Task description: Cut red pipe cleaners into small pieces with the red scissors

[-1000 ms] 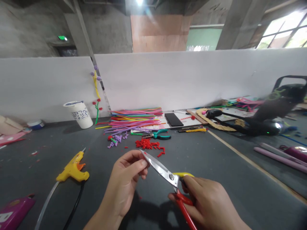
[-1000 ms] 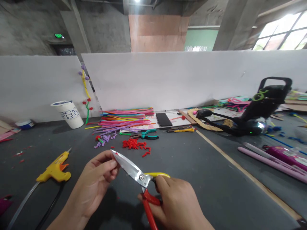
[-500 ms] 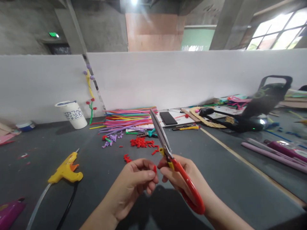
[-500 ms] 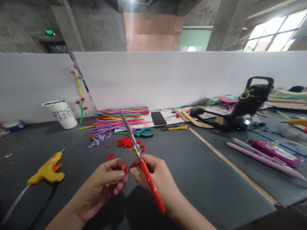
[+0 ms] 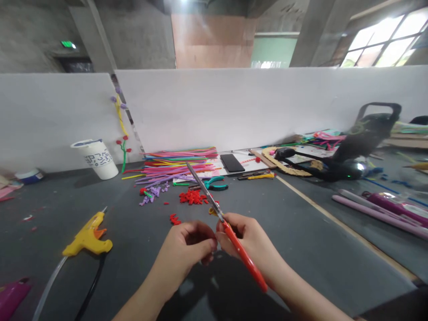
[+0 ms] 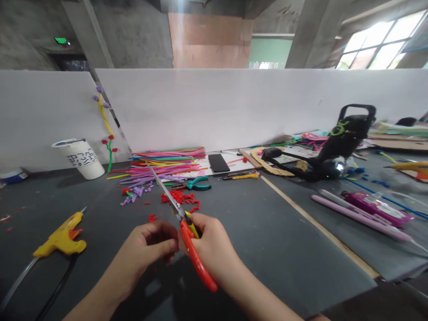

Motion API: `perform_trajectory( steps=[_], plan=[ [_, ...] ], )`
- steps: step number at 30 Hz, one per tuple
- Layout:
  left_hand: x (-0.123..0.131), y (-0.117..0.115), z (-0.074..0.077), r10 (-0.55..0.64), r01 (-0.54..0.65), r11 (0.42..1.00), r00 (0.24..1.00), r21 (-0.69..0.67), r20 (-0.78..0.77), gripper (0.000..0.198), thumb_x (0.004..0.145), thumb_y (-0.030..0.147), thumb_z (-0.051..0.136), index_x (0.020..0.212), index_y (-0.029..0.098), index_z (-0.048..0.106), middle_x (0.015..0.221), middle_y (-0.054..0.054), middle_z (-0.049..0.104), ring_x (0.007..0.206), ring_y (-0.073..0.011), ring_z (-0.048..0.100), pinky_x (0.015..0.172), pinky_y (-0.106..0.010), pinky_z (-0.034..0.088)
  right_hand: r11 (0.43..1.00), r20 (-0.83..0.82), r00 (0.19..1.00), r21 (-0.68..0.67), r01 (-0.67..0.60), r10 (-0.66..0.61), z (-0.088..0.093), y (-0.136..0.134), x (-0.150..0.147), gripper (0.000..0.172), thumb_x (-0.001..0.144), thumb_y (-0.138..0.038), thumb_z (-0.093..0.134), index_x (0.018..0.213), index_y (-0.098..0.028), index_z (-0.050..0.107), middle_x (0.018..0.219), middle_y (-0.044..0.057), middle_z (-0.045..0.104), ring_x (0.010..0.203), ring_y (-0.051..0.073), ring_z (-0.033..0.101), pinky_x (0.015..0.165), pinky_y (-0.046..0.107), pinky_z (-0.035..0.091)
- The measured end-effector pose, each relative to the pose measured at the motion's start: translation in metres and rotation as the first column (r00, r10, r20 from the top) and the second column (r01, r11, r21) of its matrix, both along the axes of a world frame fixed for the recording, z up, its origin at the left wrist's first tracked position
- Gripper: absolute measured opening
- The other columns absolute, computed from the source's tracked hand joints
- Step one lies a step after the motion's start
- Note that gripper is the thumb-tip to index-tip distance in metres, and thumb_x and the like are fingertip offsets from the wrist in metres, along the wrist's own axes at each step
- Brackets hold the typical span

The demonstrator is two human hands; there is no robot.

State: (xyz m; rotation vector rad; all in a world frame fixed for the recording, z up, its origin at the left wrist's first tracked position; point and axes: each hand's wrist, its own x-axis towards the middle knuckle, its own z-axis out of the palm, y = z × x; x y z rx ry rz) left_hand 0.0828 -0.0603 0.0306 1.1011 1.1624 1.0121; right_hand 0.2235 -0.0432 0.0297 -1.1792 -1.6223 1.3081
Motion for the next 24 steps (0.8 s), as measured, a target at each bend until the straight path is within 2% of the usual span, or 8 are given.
perform_trajectory(
  steps=[3, 8, 10, 12, 14, 16, 19, 24],
  plan=[
    [0.002, 0.001, -0.003, 0.01, -0.009, 1.0, 0.993, 0.011, -0.115, 0.005, 0.057, 0.011, 0.059, 0.06, 0.013, 0.061, 0.045, 0.003, 0.055, 0.041, -0.0101, 0.047, 0.043, -0.021, 0.037, 0.999, 0.066, 0.998, 0.052, 0.012, -0.015, -0.003, -0.001, 0.0, 0.006, 0.058, -0.013, 0.046, 0.056, -0.017, 0.042, 0.052, -0.007, 0.038, 0.05, 0.007, 0.033, 0.044, 0.017, 0.027],
    [0.002, -0.002, -0.004, 0.022, 0.028, 0.982, 0.964, 0.184, -0.266, 0.013, 0.059, 0.007, 0.055, 0.062, 0.015, 0.064, 0.058, -0.002, 0.061, 0.058, -0.0158, 0.055, 0.056, -0.024, 0.041, 0.974, 0.27, 0.958, 0.223, 0.04, -0.101, -0.006, -0.004, -0.001, 0.008, 0.06, -0.015, 0.048, 0.056, -0.017, 0.041, 0.052, -0.007, 0.035, 0.051, 0.007, 0.029, 0.044, 0.018, 0.022],
    [0.002, -0.003, -0.002, 0.022, 0.03, 0.983, 0.96, 0.179, -0.278, 0.012, 0.06, 0.007, 0.055, 0.061, 0.015, 0.065, 0.056, -0.002, 0.061, 0.056, -0.0155, 0.055, 0.056, -0.024, 0.041, 0.968, 0.287, 0.952, 0.247, 0.032, -0.105, -0.007, -0.003, -0.001, 0.008, 0.06, -0.015, 0.048, 0.056, -0.017, 0.042, 0.052, -0.006, 0.037, 0.051, 0.008, 0.03, 0.044, 0.018, 0.023],
    [0.001, -0.002, -0.001, 0.032, -0.013, 0.996, 0.977, 0.093, -0.213, 0.01, 0.059, 0.008, 0.056, 0.06, 0.014, 0.064, 0.049, 0.0, 0.059, 0.048, -0.0135, 0.052, 0.049, -0.023, 0.04, 0.969, 0.27, 0.958, 0.246, 0.028, -0.096, -0.007, -0.003, 0.0, 0.01, 0.063, -0.018, 0.05, 0.057, -0.017, 0.042, 0.052, -0.006, 0.036, 0.051, 0.008, 0.03, 0.044, 0.017, 0.024],
    [0.0, -0.001, 0.0, 0.067, -0.068, 0.998, 0.996, -0.003, -0.062, 0.005, 0.06, 0.01, 0.059, 0.061, 0.014, 0.062, 0.045, 0.001, 0.057, 0.043, -0.0118, 0.051, 0.045, -0.022, 0.039, 0.969, 0.263, 0.961, 0.246, 0.022, -0.089, -0.005, -0.002, 0.004, 0.012, 0.067, -0.023, 0.051, 0.06, -0.018, 0.043, 0.053, -0.006, 0.036, 0.05, 0.008, 0.03, 0.044, 0.017, 0.025],
    [-0.004, 0.001, 0.001, 0.108, -0.104, 0.994, 0.989, -0.042, 0.101, 0.003, 0.061, 0.014, 0.062, 0.064, 0.014, 0.061, 0.049, 0.001, 0.059, 0.044, -0.011, 0.052, 0.045, -0.021, 0.041, 0.962, 0.314, 0.944, 0.274, 0.011, -0.1, -0.003, -0.002, 0.009, 0.016, 0.069, -0.029, 0.053, 0.063, -0.019, 0.043, 0.053, -0.007, 0.037, 0.049, 0.008, 0.031, 0.044, 0.018, 0.025],
    [-0.009, 0.001, 0.002, 0.129, -0.116, 0.991, 0.959, -0.068, 0.252, 0.005, 0.063, 0.015, 0.065, 0.065, 0.014, 0.06, 0.056, -0.001, 0.063, 0.048, -0.0097, 0.055, 0.048, -0.019, 0.042, 0.926, 0.462, 0.871, 0.376, -0.025, -0.164, -0.002, -0.005, 0.018, 0.022, 0.068, -0.037, 0.057, 0.065, -0.02, 0.042, 0.052, -0.007, 0.039, 0.047, 0.009, 0.033, 0.044, 0.019, 0.026],
    [-0.013, 0.0, 0.007, 0.152, -0.132, 0.988, 0.929, -0.083, 0.338, 0.003, 0.065, 0.012, 0.064, 0.067, 0.013, 0.061, 0.06, -0.001, 0.062, 0.052, -0.0084, 0.055, 0.051, -0.018, 0.044, 0.872, 0.607, 0.757, 0.479, -0.106, -0.241, -0.012, -0.011, 0.026, 0.028, 0.066, -0.044, 0.059, 0.07, -0.02, 0.047, 0.054, -0.004, 0.047, 0.048, 0.011, 0.042, 0.046, 0.02, 0.027]
  ],
)
